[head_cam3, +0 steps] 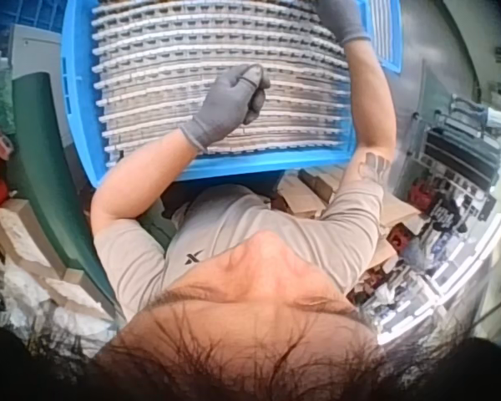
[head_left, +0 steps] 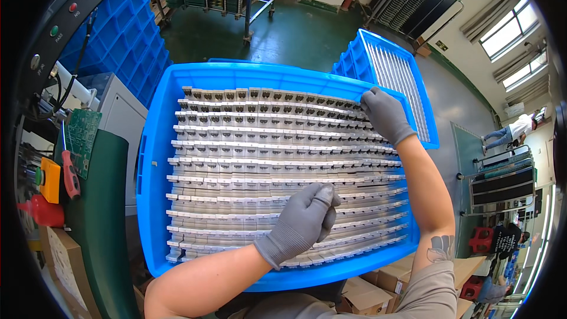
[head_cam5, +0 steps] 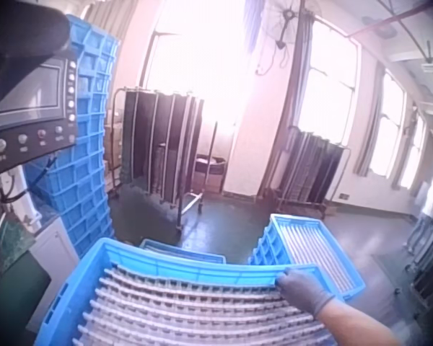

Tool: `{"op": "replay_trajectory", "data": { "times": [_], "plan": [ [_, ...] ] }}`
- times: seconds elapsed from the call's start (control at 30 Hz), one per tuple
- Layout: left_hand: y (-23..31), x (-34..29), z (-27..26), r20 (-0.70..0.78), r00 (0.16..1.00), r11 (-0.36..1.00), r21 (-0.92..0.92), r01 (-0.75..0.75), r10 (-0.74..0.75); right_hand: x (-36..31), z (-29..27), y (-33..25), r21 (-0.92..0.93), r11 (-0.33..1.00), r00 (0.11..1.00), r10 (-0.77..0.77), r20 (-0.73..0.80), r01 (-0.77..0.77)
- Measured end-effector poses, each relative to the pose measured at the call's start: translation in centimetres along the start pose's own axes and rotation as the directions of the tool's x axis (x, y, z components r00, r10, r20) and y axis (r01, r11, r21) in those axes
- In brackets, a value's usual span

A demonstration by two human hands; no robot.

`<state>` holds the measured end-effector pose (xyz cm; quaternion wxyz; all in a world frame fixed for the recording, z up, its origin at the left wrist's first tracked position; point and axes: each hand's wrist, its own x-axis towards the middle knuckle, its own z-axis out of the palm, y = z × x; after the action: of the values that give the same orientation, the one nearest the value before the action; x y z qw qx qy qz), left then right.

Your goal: The person arranges small, white rectangular components into a blue plastic tray with a grid of slots. They pick up the components one by one from a cardboard box and place them into the tray, filling the slots in a systematic row-by-row pattern.

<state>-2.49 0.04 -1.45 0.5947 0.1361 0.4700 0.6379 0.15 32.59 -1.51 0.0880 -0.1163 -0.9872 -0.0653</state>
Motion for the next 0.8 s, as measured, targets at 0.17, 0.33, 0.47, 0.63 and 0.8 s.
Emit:
{"op": "replay_trajectory", "data": {
  "times": [0.17,0.33,0.47,0.63,0.8],
  "plan": [
    [0.1,-0.1,0.0,-0.010,1.000,1.000,0.005,-0.008,0.008,0.4,-0.4,0.0,-0.055,0.998,0.998,-0.022,0.053,0.025],
    [0.0,0.0,0.0,0.001,1.000,1.000,0.019,-0.020,0.020,0.7,-0.1,0.1,-0.106,0.994,0.998,-0.007,0.056,0.013],
    [0.1,0.0,0.1,-0.011,1.000,1.000,-0.011,-0.024,0.024,0.6,0.2,0.0,-0.107,0.994,1.000,0.009,0.024,-0.006],
    [-0.2,0.0,-0.1,0.001,1.000,1.000,-0.006,-0.027,0.027,-0.8,-0.1,0.1,0.065,0.992,0.994,0.109,-0.014,-0.108],
    [0.1,-0.1,0.0,0.010,1.000,0.999,-0.023,-0.026,0.026,-1.8,0.1,-0.4,0.116,0.986,0.992,0.124,-0.037,-0.119]
  ]
}}
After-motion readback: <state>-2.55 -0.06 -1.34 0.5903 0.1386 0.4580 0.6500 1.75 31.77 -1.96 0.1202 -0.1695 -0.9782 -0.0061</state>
